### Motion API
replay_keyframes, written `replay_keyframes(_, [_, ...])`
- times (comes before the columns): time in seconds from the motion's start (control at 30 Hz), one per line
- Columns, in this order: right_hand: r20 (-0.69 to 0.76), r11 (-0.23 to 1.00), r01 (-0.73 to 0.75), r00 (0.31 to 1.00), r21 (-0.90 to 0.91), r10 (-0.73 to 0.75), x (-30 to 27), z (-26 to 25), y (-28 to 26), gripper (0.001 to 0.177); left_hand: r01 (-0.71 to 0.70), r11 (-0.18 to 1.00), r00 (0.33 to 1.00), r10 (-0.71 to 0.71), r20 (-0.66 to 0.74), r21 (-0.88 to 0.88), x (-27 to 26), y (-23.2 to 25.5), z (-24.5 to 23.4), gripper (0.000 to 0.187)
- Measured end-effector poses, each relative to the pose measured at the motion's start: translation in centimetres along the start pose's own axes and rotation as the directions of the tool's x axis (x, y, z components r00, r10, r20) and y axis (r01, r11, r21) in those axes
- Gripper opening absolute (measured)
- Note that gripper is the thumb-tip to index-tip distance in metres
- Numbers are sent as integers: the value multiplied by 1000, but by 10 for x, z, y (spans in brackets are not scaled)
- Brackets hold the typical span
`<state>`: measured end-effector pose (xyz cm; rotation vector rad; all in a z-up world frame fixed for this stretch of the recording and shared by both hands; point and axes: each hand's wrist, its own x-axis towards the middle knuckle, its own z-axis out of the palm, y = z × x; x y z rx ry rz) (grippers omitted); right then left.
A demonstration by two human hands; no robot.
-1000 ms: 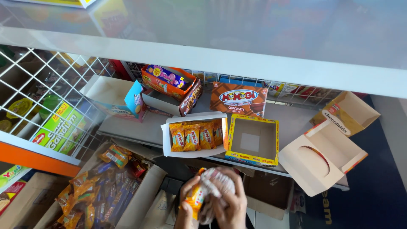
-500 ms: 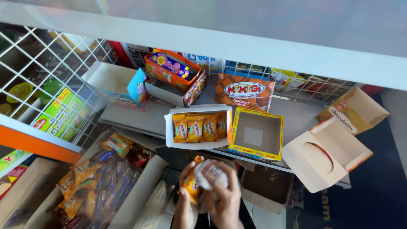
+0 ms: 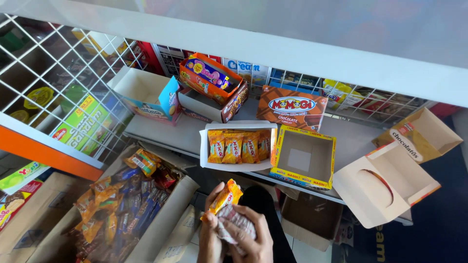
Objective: The person wipes small orange snack packets with a cloth and places them into a white display box on a shelf. The person repeatedly picks packets from a cardboard box below, cleans them, and arranges them in the display box.
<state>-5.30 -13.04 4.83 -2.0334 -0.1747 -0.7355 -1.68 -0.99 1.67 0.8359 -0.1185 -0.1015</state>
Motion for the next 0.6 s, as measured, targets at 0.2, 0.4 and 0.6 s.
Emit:
replay_keyframes(0.2, [-10, 988, -155, 988, -1, 155, 23, -27, 36, 46, -17, 1000, 997, 19, -74, 23, -2, 5, 0, 91])
replay_keyframes(0.4, [114, 751, -453, 881, 481, 459, 24, -35, 43, 28, 18, 997, 1000, -18, -6, 75, -9, -2, -11, 75])
replay_keyframes(0.6, [327, 614, -469, 883, 635, 337, 10, -25, 34, 28, -84, 881, 995, 54, 78, 466, -5, 10, -13, 63])
